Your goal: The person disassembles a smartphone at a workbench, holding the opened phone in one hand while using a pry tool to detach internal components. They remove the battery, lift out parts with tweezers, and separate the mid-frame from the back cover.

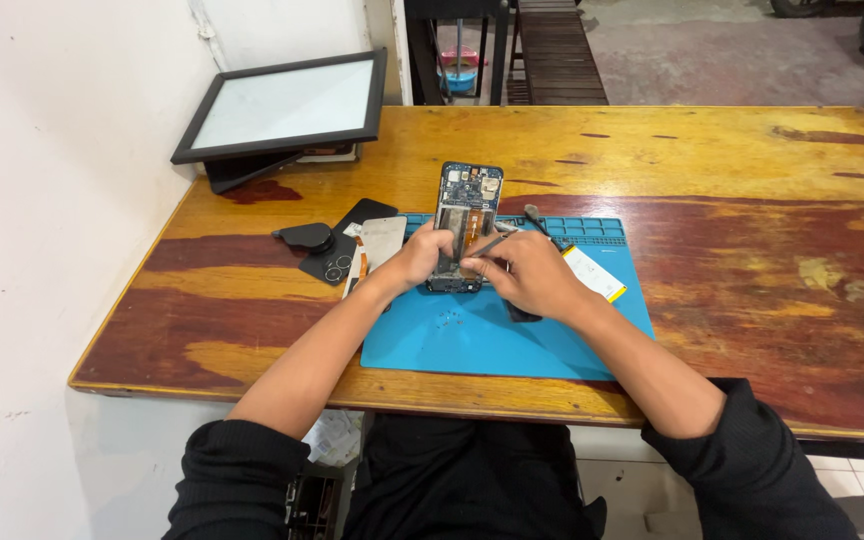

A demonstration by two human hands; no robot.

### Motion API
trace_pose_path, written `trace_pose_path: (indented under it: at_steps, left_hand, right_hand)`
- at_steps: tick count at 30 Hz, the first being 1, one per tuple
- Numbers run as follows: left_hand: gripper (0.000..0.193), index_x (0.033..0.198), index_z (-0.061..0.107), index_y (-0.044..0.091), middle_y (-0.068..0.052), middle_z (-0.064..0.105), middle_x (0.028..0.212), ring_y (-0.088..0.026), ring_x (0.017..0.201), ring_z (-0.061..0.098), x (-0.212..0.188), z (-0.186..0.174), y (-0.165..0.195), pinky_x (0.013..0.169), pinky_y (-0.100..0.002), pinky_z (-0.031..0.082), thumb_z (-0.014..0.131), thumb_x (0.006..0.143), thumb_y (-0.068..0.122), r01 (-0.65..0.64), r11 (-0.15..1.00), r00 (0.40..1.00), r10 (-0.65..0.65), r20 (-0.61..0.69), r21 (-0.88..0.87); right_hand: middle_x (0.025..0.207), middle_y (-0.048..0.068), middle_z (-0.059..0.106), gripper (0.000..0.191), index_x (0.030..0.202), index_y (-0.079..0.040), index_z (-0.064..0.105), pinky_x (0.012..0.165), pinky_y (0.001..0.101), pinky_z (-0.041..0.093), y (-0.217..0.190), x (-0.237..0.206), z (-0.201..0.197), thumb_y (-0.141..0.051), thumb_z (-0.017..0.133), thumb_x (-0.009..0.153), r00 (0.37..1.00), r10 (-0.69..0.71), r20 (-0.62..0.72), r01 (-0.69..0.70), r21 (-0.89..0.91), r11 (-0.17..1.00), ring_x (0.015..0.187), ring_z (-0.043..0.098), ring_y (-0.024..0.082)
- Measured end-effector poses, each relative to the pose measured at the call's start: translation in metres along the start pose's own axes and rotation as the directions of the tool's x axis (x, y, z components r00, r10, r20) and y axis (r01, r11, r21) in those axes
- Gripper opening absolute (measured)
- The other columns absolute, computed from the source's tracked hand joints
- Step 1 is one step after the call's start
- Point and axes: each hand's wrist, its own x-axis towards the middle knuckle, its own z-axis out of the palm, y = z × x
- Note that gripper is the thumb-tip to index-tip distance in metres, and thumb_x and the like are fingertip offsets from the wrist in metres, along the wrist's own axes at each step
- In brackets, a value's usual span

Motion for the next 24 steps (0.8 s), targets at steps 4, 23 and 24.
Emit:
trace_pose_path:
  at_steps: [4, 23, 24]
  left_hand:
    - [0.018, 0.096, 0.057, 0.0, -0.009, 0.059, 0.087, -0.019, 0.079, 0.054, 0.001, 0.001, 0.0, 0.072, -0.033, 0.048, 0.046, 0.083, 0.007, -0.006, 0.999, 0.999, 0.008, 0.031, -0.045]
    - [0.012, 0.09, 0.055, 0.001, -0.006, 0.057, 0.089, -0.016, 0.083, 0.052, 0.0, 0.0, -0.003, 0.077, -0.03, 0.048, 0.047, 0.086, 0.009, -0.048, 0.995, 0.999, 0.048, -0.007, 0.083]
    - [0.014, 0.09, 0.056, 0.0, -0.007, 0.058, 0.088, -0.017, 0.081, 0.052, 0.001, -0.001, -0.002, 0.076, -0.03, 0.047, 0.047, 0.084, 0.009, -0.047, 0.997, 0.999, 0.047, 0.014, 0.058]
  right_hand:
    - [0.081, 0.014, 0.073, 0.013, 0.097, -0.003, 0.076, 0.055, 0.0348, 0.05, 0.001, 0.0, 0.0, -0.014, 0.07, 0.094, 0.999, 0.009, -0.042, -0.006, 0.081, 0.997, 0.058, 0.064, 0.025]
    - [0.094, 0.011, 0.078, 0.02, 0.089, 0.001, 0.07, 0.05, 0.033, 0.046, 0.005, 0.0, 0.005, -0.016, 0.07, 0.098, 0.999, 0.028, -0.033, -0.025, 0.081, 0.996, 0.053, 0.06, 0.02]
    - [0.085, 0.011, 0.075, 0.017, 0.092, 0.0, 0.072, 0.051, 0.0326, 0.048, 0.005, 0.0, 0.005, -0.016, 0.07, 0.097, 0.999, 0.046, 0.007, -0.047, 0.104, 0.994, 0.054, 0.062, 0.019]
